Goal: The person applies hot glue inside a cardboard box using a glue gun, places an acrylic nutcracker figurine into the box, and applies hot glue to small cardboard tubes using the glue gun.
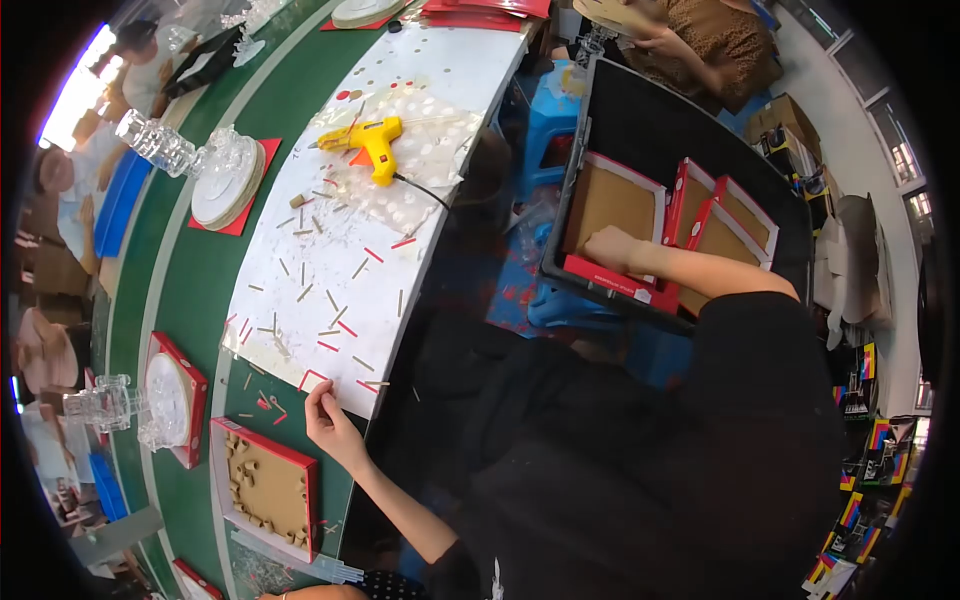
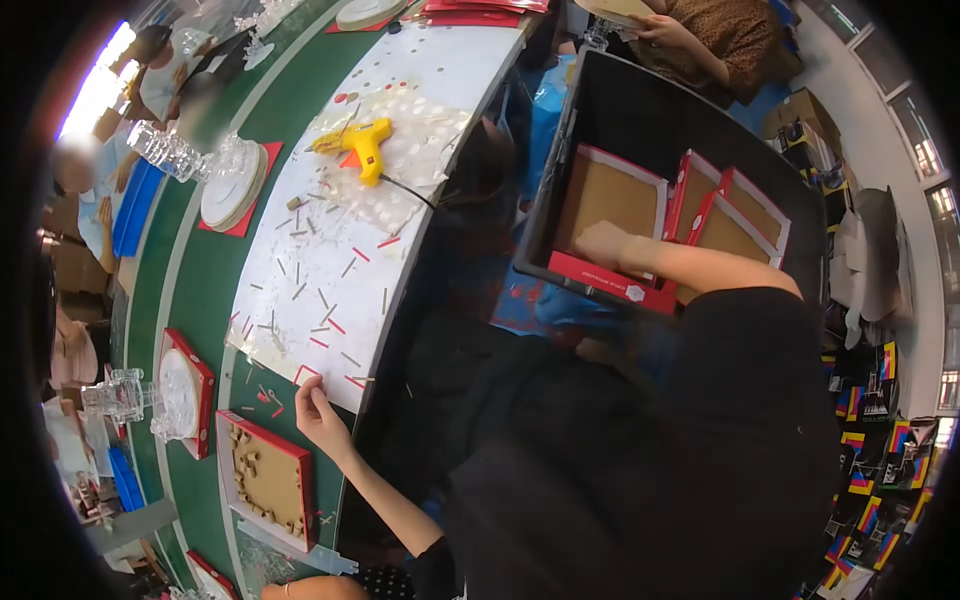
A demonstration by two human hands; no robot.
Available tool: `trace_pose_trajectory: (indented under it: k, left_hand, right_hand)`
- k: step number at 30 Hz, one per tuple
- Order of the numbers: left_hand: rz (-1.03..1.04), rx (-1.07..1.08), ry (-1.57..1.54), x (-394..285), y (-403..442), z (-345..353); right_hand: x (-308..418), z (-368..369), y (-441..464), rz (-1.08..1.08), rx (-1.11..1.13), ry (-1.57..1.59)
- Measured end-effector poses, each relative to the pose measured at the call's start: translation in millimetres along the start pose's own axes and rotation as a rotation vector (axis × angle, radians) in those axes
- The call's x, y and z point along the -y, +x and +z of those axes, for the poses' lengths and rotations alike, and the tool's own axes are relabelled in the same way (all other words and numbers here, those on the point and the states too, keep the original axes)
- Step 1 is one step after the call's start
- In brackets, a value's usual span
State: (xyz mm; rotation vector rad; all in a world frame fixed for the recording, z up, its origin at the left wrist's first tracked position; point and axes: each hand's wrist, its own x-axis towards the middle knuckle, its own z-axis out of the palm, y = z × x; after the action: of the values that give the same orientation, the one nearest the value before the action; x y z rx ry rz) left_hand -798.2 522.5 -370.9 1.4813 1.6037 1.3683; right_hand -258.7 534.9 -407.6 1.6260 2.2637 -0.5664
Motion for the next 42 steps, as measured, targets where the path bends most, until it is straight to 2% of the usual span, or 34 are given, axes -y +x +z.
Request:
trace_pose_trajectory:
  k: [2, 4, 6, 8, 10, 12, 14, 15, 16, 18, 19, 20, 21, 23, 24, 25, 26, 27, 28, 30, 32, 35, 39, 42]
  left_hand:
    - [-0.019, -0.027, -0.065, 0.0, -0.7, 0.0]
    - [-0.024, -0.032, -0.069, 1.3, -1.8, -0.9]
    - [-0.023, -0.031, -0.082, 0.1, 0.1, -0.1]
    - [-0.023, -0.016, -0.041, -0.8, -0.2, -1.5]
    - [-0.008, -0.016, -0.052, 1.3, -0.1, -1.8]
    - [-0.018, -0.004, -0.062, 8.3, 0.0, -2.6]
    - [-0.013, -0.007, -0.066, 9.7, 0.7, -2.5]
    - [-0.008, -0.004, -0.062, 8.6, 1.2, -2.5]
    - [-0.005, -0.002, -0.056, 9.1, 0.9, -3.1]
    - [-0.02, -0.016, -0.092, 14.1, 3.3, -2.7]
    - [0.002, -0.01, -0.084, 12.7, 4.9, -2.4]
    - [0.014, -0.013, -0.071, 8.2, 1.0, -2.5]
    - [0.014, -0.033, -0.08, 3.2, 0.0, -0.7]
    - [-0.001, -0.065, -0.077, -0.3, -0.3, 2.9]
    - [-0.015, -0.059, -0.06, -1.6, -1.6, 0.4]
    - [-0.008, -0.065, -0.048, -2.7, -1.7, 0.2]
    - [0.008, -0.1, -0.076, -5.0, -1.0, 2.0]
    - [0.002, -0.113, -0.063, -5.3, -1.3, 1.8]
    - [-0.007, -0.131, -0.048, -4.7, -1.3, 0.4]
    - [-0.014, -0.149, -0.05, -9.5, -1.6, -1.0]
    - [-0.026, -0.158, -0.053, -7.8, -2.5, -2.1]
    - [0.011, -0.174, -0.07, -10.3, -3.7, -3.5]
    - [-0.038, -0.182, -0.209, -11.8, -0.7, -5.0]
    - [-0.074, -0.188, -0.359, -9.3, -7.2, -8.3]
  right_hand:
    - [3.9, 2.4, -3.5, 0.054, -0.069, -0.019]
    - [18.0, -32.1, -29.0, 0.073, -0.153, 0.1]
    - [16.6, -55.2, -53.6, 0.081, -0.551, 0.226]
    - [-5.0, -69.6, -71.4, 0.203, -0.7, 0.554]
    - [-31.4, -95.1, -98.1, 0.45, -0.87, 0.914]
    - [-56.9, -118.5, -125.5, 0.391, -1.252, 1.25]
    - [-49.1, -159.8, -165.9, 0.285, -1.226, 1.656]
    - [-79.0, -165.9, -180.5, 0.092, -1.16, 1.623]
    - [-100.0, -162.1, -197.3, -0.06, -1.105, 1.745]
    - [-177.4, -133.5, -213.9, 0.002, -1.329, 1.418]
    - [-84.9, -189.0, -203.0, 0.133, -1.37, 1.608]
    - [-27.1, -211.8, -187.1, -0.002, -1.445, 1.517]
    - [32.8, -236.7, -174.8, 0.025, -1.426, 1.595]
    - [95.2, -244.5, -170.4, 0.006, -1.271, 0.772]
    - [118.9, -254.5, -167.2, -0.046, -1.042, 0.538]
    - [137.3, -263.3, -151.1, -0.307, -1.017, 0.161]
    - [152.4, -268.2, -132.5, -0.523, -0.956, 0.079]
    - [146.4, -266.4, -118.2, -0.636, -0.871, -0.104]
    - [162.9, -269.4, -100.4, -0.741, -0.929, -0.18]
    - [190.8, -277.5, -68.9, -0.914, -0.977, -0.073]
    - [208.6, -284.6, -44.1, -1.033, -0.886, -0.029]
    - [234.0, -281.0, -7.3, -1.079, -0.704, 0.109]
    - [266.3, -276.9, 32.7, -1.197, -0.586, 0.001]
    - [276.1, -270.4, 57.6, -1.295, -0.602, -0.169]
